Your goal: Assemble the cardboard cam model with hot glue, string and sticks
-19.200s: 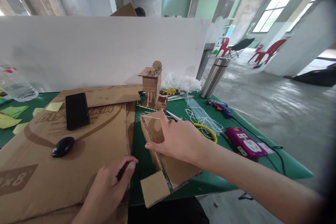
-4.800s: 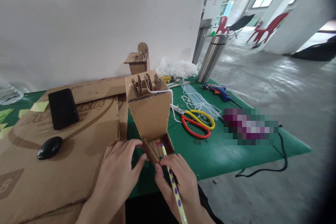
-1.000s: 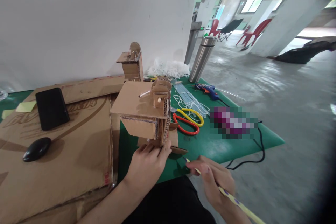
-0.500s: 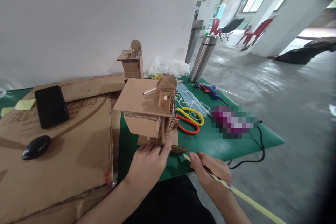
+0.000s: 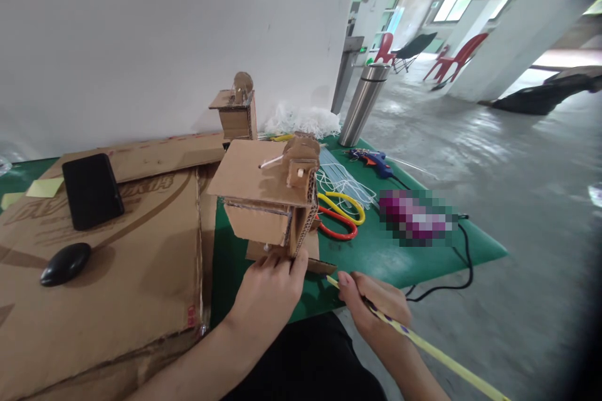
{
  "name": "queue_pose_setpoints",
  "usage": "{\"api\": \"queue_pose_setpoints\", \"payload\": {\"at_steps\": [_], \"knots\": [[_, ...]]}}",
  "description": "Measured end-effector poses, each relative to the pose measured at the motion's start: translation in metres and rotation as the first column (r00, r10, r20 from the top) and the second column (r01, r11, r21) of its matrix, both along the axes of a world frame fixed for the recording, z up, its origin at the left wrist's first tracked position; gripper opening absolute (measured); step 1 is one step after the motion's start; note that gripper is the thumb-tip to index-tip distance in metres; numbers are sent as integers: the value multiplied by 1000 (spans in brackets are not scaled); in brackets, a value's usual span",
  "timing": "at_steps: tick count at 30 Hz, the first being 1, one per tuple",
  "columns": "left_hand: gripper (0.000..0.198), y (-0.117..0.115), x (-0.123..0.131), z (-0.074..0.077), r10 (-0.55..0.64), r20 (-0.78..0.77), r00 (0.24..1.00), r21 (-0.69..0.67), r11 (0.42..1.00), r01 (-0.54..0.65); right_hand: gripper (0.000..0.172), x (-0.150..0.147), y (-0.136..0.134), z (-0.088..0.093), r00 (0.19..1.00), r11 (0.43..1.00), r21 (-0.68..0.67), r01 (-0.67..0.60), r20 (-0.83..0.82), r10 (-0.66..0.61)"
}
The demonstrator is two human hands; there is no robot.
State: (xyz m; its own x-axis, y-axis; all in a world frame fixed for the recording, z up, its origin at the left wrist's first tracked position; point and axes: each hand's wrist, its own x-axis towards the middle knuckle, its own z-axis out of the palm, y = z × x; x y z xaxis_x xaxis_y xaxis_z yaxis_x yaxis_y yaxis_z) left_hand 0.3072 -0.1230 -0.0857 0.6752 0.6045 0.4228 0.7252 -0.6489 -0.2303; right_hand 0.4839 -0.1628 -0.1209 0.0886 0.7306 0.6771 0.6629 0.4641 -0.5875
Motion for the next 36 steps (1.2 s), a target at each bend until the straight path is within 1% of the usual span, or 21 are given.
{"api": "queue_pose_setpoints", "payload": {"at_steps": [5, 18, 36], "knots": [[35, -2, 2, -1, 35, -21, 999, -22, 999, -35, 47, 2, 0, 0, 1000, 1000, -5, -3, 9, 3], [36, -2, 5, 3, 41, -3, 999, 5, 999, -41, 44, 0, 1, -2, 999, 1000, 18, 17, 43, -18], [37, -3, 6, 6, 59, -31, 998, -46, 997, -60, 45, -1, 2, -2, 997, 999, 33, 35, 73, -37]]}}
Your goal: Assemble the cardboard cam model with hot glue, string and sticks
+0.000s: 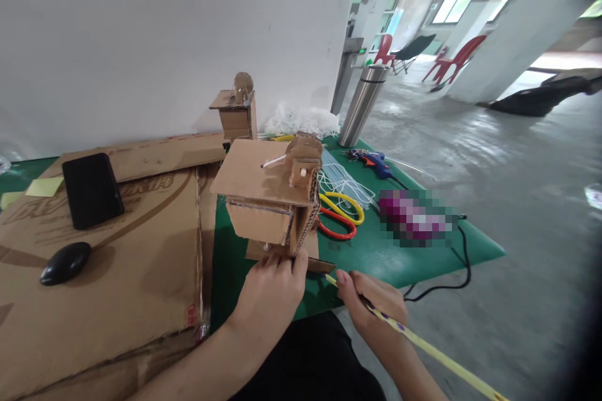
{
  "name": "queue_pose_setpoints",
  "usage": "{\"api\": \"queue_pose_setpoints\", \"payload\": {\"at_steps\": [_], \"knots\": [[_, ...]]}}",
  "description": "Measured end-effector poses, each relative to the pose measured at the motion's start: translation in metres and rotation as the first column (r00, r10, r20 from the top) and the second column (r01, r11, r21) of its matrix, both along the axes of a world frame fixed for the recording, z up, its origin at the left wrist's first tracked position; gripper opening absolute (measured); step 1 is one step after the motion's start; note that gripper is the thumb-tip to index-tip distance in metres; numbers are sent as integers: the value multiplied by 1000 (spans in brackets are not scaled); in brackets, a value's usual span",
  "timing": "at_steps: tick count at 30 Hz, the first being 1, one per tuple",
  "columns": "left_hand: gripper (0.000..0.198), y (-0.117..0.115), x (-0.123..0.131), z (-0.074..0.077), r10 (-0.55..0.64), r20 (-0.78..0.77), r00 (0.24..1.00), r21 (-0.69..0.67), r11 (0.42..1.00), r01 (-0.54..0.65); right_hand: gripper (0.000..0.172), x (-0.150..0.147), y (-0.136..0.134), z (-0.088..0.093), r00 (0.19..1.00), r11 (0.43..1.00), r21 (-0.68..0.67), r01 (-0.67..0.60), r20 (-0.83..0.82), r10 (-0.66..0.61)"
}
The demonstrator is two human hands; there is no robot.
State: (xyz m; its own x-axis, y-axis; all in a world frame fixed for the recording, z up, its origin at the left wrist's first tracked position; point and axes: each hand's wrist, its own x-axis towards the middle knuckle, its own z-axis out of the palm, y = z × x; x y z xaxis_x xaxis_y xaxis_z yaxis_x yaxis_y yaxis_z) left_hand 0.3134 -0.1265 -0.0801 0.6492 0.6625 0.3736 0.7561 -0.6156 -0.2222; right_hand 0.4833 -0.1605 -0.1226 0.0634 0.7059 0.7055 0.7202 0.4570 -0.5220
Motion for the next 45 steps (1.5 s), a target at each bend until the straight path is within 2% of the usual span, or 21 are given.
{"api": "queue_pose_setpoints", "payload": {"at_steps": [10, 16, 20, 22, 24, 26, 28, 31, 33, 35, 36, 39, 41, 45], "knots": [[40, 0, 0, 0, -2, -2, 1000, -38, 999, 2, 46, 0, -1, -1, 997, 999, -46, -7, -71, 4], [41, 2, -3, 1, 1, 1, 1000, -90, 996, -1, 47, 5, -11, -3, 961, 995, -96, -5, -275, -22], [30, -1, -11, 13, 5, 27, 1000, -154, 988, 0, 53, 14, -18, -2, 871, 999, -26, 19, -491, -29], [20, -6, -18, 23, 3, 56, 998, -202, 979, 9, 55, 19, -20, 0, 836, 999, 34, 16, -549, 5], [18, -12, -25, 32, -24, 82, 996, -282, 958, 47, 52, 23, -19, 1, 826, 998, 70, 2, -562, 38], [21, -18, -33, 36, 2, 96, 995, -420, 907, 39, 49, 25, -17, 3, 841, 997, 72, -35, -537, 68], [23, -21, -39, 34, 105, 48, 993, -541, 839, -63, 49, 24, -13, 4, 854, 994, 47, -98, -508, 108], [25, -21, -45, 26, 239, -40, 970, -588, 779, -216, 41, 19, -5, 10, 911, 980, -53, -190, -381, 156], [26, -19, -47, 21, 267, -48, 963, -578, 779, -245, 28, 15, 2, 16, 958, 962, -138, -235, -201, 205], [27, -18, -48, 18, 275, -42, 960, -566, 786, -250, 12, 12, 9, 21, 965, 945, -202, -257, -1, 262], [27, -17, -48, 17, 277, -38, 960, -563, 788, -250, 15, 11, 11, 23, 953, 936, -234, -263, 89, 290], [26, -17, -49, 15, 279, -27, 960, -557, 793, -246, 42, 11, 17, 25, 887, 898, -358, -256, 282, 365], [26, -17, -49, 15, 281, -22, 959, -547, 800, -247, 44, 12, 18, 25, 851, 866, -429, -256, 325, 412], [26, -19, -50, 13, 290, -19, 957, -501, 825, -261, 30, 7, 25, 23, 847, 843, -465, -271, 300, 438]]}}
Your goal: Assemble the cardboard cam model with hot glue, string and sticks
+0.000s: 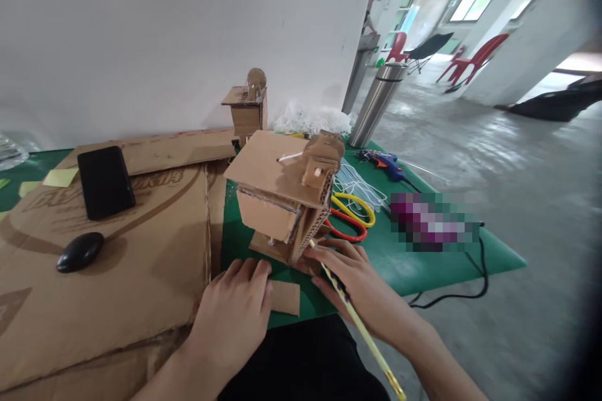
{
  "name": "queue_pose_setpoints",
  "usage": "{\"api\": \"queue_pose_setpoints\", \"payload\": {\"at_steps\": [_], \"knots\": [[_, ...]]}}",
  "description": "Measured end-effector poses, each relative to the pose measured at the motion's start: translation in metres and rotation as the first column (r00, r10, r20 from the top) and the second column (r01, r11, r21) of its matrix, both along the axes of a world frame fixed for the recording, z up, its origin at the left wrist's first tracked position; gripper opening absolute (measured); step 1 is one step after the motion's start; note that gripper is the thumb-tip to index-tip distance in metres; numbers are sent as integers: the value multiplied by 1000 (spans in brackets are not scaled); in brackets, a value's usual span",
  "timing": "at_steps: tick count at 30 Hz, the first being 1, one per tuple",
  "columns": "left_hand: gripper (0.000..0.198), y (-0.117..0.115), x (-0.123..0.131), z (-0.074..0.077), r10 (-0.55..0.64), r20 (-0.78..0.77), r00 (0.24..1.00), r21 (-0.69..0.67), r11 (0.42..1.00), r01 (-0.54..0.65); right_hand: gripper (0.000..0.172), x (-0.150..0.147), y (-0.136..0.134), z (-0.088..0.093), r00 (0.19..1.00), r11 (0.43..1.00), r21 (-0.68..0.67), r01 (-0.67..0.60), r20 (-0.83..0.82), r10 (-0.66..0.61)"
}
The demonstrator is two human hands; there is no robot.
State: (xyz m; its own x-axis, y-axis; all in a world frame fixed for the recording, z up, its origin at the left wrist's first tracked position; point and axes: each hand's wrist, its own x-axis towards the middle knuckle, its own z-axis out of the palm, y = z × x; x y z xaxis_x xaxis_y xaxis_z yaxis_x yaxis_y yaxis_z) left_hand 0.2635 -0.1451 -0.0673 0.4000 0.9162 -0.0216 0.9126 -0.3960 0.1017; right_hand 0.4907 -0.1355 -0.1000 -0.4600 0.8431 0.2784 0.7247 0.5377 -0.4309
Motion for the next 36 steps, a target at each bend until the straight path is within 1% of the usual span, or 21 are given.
{"api": "queue_pose_setpoints", "payload": {"at_steps": [4, 6, 9, 11, 12, 14, 17, 20, 21, 23, 25, 27, 29, 31, 33, 36], "knots": [[24, -5, -5, -1, -58, -43, 997, 119, 991, 63, 28, -14, 15, 2, 999, 999, -26, -29, -38, 28], [25, -8, -10, -1, -125, 22, 992, 151, 981, 121, 26, -22, 24, 6, 999, 998, -48, -40, -29, 39], [31, -11, -19, -2, -238, 181, 954, 155, 965, 211, 25, -34, 35, 10, 999, 996, -69, -51, -18, 50], [39, -11, -22, -4, -282, 233, 931, 146, 956, 254, 26, -40, 41, 12, 998, 995, -78, -66, -29, 64], [39, -11, -23, -4, -290, 236, 927, 140, 954, 263, 26, -42, 43, 12, 997, 994, -80, -73, -41, 70], [35, -10, -22, -4, -282, 224, 933, 118, 958, 261, 27, -46, 47, 12, 994, 993, -83, -85, -74, 79], [22, -8, -15, -3, -229, 196, 953, 66, 973, 220, 25, -46, 48, 11, 984, 993, -79, -89, -161, 75], [18, -8, -6, -6, -176, 181, 968, 57, 984, 168, 16, -39, 43, 12, 952, 996, -77, -47, -306, 21], [18, -9, -4, -8, -164, 190, 968, 66, 986, 154, 19, -36, 40, 12, 933, 996, -91, -23, -360, -11], [20, -11, -1, -14, -151, 233, 961, 93, 987, 132, 39, -28, 32, 12, 887, 987, -160, 7, -455, -80], [20, -14, 0, -20, -155, 299, 941, 116, 985, 125, 48, -22, 26, 11, 832, 954, -300, -22, -535, -149], [21, -15, -1, -26, -162, 370, 915, 143, 983, 116, 46, -18, 22, 10, 785, 893, -439, -99, -586, -201], [20, -16, -3, -30, -162, 425, 891, 163, 981, 101, 47, -17, 22, 8, 759, 836, -527, -154, -604, -242], [20, -16, -4, -32, -164, 459, 873, 174, 980, 93, 56, -20, 23, 7, 750, 807, -573, -145, -595, -288], [19, -16, -4, -33, -171, 477, 862, 187, 978, 91, 59, -24, 25, 6, 736, 782, -615, -101, -575, -357], [20, -16, -3, -33, -184, 489, 852, 212, 973, 88, 50, -31, 26, 3, 716, 750, -661, -24, -535, -448]]}}
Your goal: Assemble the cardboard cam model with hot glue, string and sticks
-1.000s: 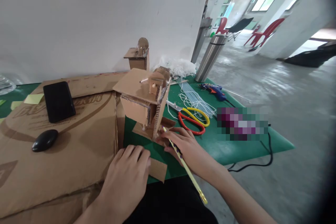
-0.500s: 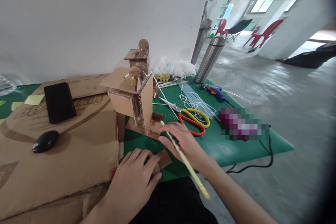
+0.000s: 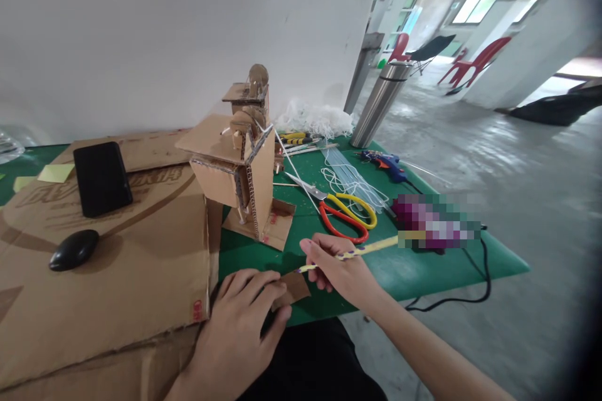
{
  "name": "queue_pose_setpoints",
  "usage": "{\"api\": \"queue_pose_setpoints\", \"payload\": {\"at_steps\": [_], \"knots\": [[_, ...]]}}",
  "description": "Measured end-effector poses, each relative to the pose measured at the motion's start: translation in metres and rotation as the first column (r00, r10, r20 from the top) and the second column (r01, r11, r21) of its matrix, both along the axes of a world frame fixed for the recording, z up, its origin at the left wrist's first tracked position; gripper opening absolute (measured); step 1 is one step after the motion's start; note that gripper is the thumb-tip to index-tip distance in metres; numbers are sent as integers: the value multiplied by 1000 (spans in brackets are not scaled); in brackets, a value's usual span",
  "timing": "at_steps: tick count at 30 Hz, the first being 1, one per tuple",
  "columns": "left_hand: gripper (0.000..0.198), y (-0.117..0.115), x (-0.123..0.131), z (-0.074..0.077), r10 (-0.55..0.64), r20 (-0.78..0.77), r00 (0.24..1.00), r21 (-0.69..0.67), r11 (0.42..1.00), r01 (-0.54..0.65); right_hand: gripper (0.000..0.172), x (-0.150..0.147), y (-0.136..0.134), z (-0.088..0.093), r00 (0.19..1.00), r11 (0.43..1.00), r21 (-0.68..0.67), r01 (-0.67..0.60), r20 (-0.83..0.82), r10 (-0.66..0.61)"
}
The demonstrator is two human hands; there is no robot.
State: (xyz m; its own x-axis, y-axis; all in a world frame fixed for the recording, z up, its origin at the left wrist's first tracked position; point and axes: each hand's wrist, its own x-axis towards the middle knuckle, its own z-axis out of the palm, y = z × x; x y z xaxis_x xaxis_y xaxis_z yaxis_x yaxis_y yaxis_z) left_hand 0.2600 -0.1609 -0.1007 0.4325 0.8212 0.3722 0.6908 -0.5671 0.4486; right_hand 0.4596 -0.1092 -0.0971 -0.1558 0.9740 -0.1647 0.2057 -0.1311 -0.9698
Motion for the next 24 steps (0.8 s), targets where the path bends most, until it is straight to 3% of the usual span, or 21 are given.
{"api": "queue_pose_setpoints", "payload": {"at_steps": [5, 24], "knots": [[17, 1, 2, -1, 8, 7, 1000, 19, 1000, -9, 49, -4, -1, -5, 998, 998, -28, 51, 39, -50], [15, 1, 3, 0, 16, 33, 999, 33, 999, -17, 43, -5, 1, -7, 998, 1000, -16, 21, 52, -20]]}}
